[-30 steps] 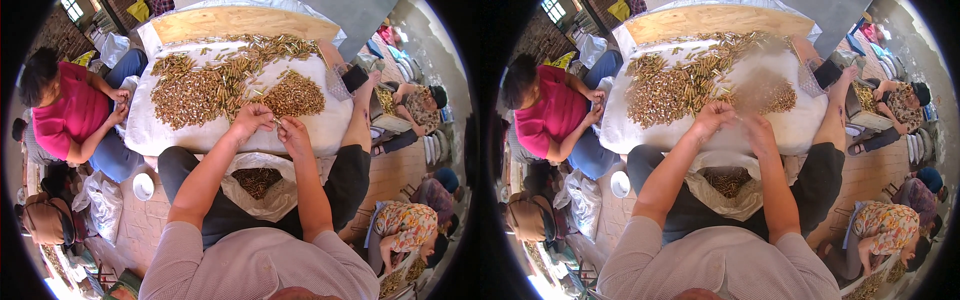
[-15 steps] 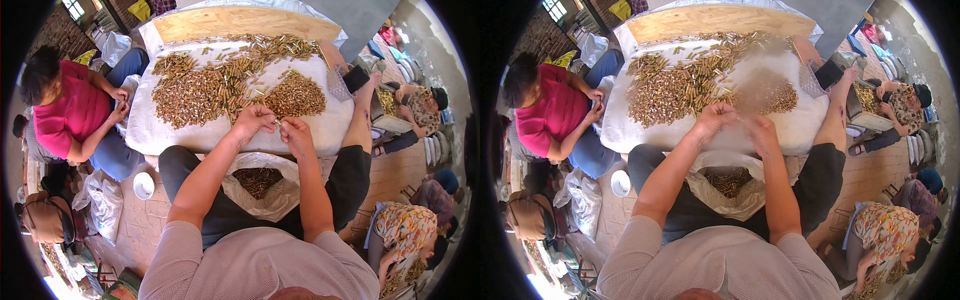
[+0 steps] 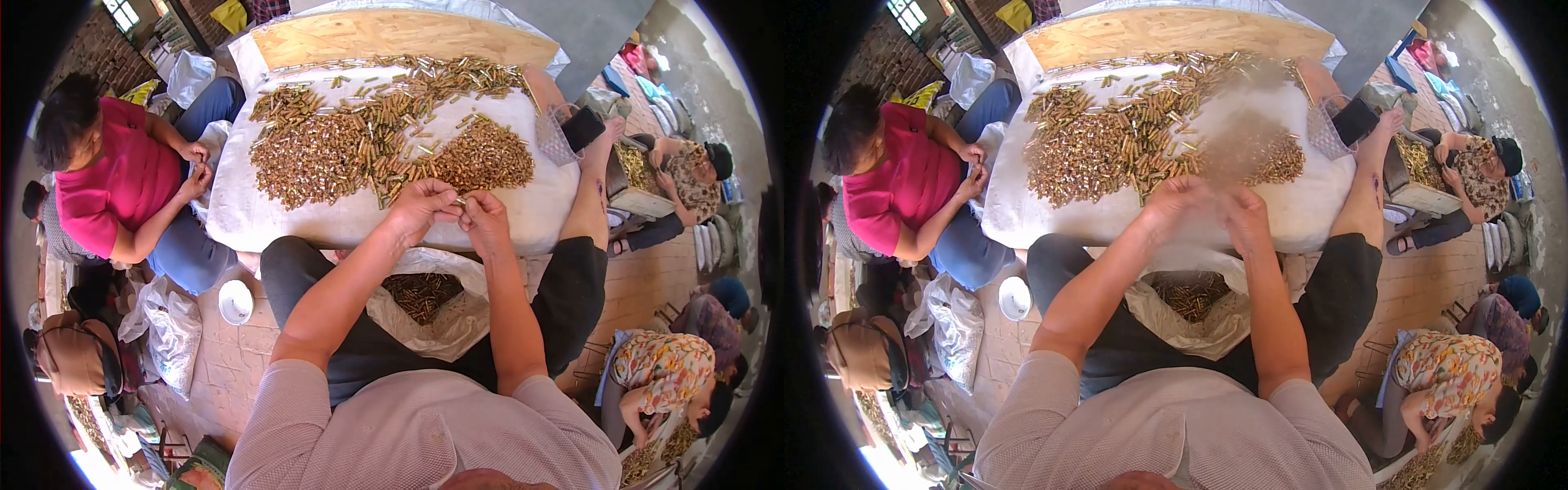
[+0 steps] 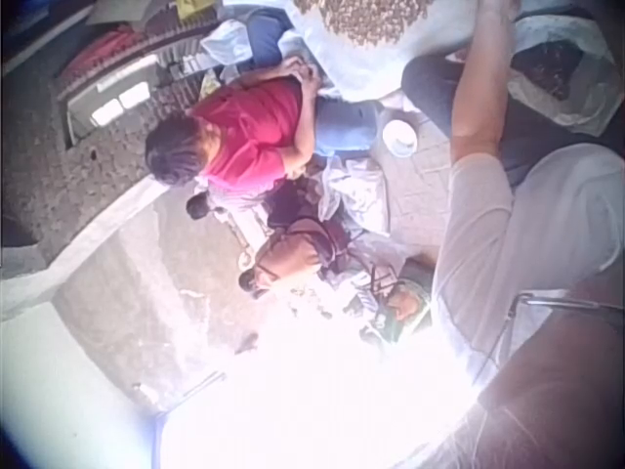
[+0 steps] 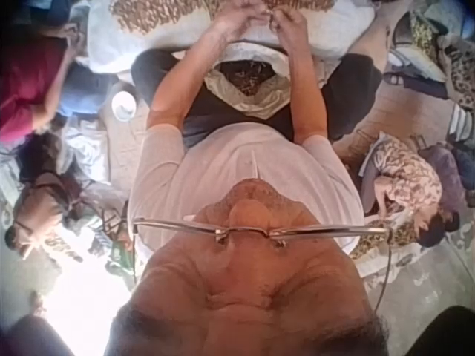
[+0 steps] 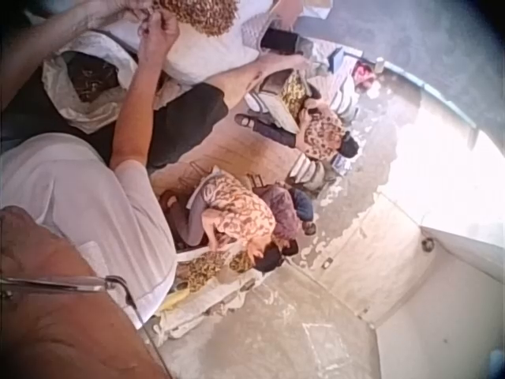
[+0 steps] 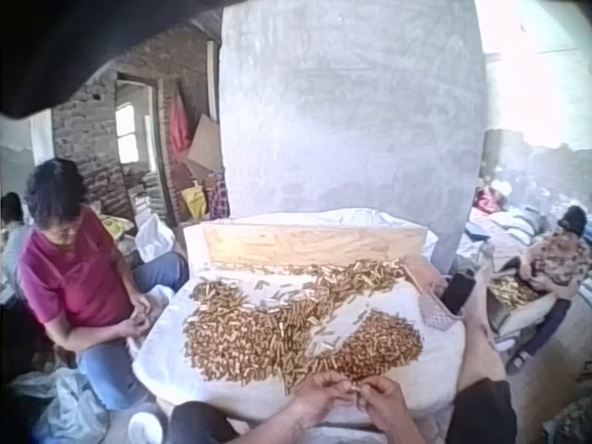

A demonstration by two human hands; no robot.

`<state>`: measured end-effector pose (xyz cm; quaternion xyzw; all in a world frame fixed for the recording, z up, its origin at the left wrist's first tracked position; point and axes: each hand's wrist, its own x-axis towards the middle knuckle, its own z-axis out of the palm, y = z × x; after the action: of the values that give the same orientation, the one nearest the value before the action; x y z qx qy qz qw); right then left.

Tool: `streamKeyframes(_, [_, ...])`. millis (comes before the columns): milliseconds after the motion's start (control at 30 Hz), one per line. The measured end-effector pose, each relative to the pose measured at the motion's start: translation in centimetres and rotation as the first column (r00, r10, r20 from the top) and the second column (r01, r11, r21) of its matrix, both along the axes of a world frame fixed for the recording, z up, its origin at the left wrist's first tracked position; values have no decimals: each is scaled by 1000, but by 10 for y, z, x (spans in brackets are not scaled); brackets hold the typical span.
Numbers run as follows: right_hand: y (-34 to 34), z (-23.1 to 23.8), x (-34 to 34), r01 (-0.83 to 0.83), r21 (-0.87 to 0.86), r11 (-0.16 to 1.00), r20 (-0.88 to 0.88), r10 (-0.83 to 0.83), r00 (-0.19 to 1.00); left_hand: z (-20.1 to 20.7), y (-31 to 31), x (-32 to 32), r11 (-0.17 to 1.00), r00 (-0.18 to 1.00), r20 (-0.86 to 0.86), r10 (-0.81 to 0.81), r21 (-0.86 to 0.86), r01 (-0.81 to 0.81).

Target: The person assembles small metal components by picking up pins and casings from piles on the table and fitting them together by hand.

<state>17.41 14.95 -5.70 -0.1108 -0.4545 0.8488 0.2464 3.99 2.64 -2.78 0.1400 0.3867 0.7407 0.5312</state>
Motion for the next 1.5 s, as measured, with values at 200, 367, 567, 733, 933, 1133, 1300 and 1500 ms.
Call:
streamKeyframes(200, [-12,14,-2,81,-75,994,42,-78,996,3,0,2,998,997,-70,28,-51,-32])
streamKeyframes(367, [-10,23,3,24,63,998,92,-30,995,29,-11,-31,973,906,-415,-82,-229,-16])
streamKeyframes(567, [-12,42,10,-501,293,814,477,330,815,18,-49,-84,876,283,-921,-266,-354,-329])
streamKeyframes(733, [15,13,15,-212,647,733,439,-130,889,18,-47,-66,790,16,-876,-482,-442,-424])
streamKeyframes(933, [28,-5,15,-104,872,479,351,-462,814,10,-48,-57,717,-114,-819,-563,-415,-560])
streamKeyframes(1133, [13,-8,-1,-147,950,275,279,-539,794,-4,-47,-64,722,-66,-842,-535,-416,-553])
streamKeyframes(1300, [8,-10,-8,-179,983,33,165,-569,805,2,-56,-78,836,85,-914,-396,-397,-379])
streamKeyframes(1500, [4,-10,-8,-106,988,113,151,-550,821,14,-53,-75,892,491,-821,-292,-419,-171])
